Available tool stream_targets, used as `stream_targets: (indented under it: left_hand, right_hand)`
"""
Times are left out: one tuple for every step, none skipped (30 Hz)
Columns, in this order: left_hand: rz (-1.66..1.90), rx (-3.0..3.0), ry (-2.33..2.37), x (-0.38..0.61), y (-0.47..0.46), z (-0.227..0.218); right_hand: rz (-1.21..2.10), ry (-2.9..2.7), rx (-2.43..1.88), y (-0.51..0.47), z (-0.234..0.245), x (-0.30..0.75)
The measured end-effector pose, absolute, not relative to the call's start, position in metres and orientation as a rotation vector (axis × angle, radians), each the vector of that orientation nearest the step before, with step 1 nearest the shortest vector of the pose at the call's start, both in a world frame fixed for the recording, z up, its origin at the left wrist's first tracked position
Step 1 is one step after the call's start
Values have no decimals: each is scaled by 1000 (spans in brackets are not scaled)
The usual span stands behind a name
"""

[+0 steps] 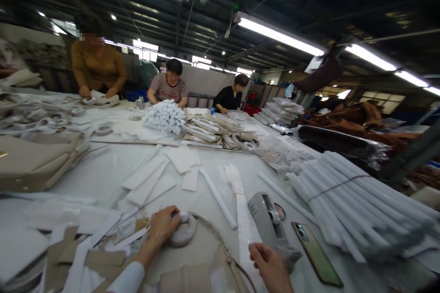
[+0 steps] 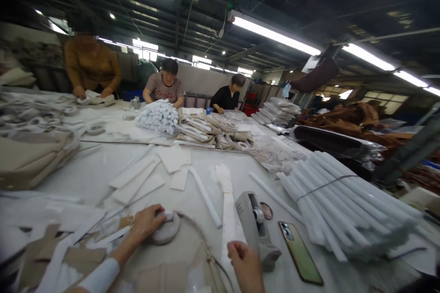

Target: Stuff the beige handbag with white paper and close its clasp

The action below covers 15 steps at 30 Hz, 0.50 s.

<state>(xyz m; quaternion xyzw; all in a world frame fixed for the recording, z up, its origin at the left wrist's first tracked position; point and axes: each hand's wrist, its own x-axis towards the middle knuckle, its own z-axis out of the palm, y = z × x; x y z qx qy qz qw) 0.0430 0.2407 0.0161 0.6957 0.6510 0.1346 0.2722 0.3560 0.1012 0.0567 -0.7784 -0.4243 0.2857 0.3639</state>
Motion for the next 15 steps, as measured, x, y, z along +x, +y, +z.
stream_targets:
  left_hand:
    - [369,1868,1761,43,241,17]
    - [376,1862,1772,44,241,18]
    - [384,1856,1782,44,241,18]
    - [393,1851,1791,45,242,19]
    - [400,1846,1797,45,242,20]
    - [406,1844,1801,46,242,20]
    - [410,1843,1801,46,242,21]
    - [411,1844,1801,46,242,22]
    - [410,1847,1800,47,242,22]
    - [408,1851,1799,47,241,23]
    - [407,1854,1801,47,241,24]
    - [407,1856,1804,46,240,25]
    - [408,1858,1809,46,240,25]
    - [409,1861,1813,46,239,26]
    - [410,1863,1816,46,239,26]
  right_hand:
    - [859,-1109,-1930,119,57,330]
    - [962,-1135,-1851,136,56,305]
    - [1046,-1159,-1784,151,55,282]
    - [1107,-1180,-1733,165,54,260]
    - [1144,-1199,-1702,177,52,242]
    - [1166,-1211,-1690,187,50,226]
    - [1175,-1220,-1694,197,47,213]
    - [1176,-1227,-1707,206,45,202]
    - [1173,-1231,-1727,214,42,194]
    - [1166,-1234,-1749,221,39,188]
    - [1153,-1238,-1775,227,36,183]
    - [1138,-1245,-1803,232,34,179]
    - [1121,-1254,-1830,236,32,177]
    - [1104,-1265,-1854,239,31,175]
    - [1088,-1278,-1877,241,29,175]
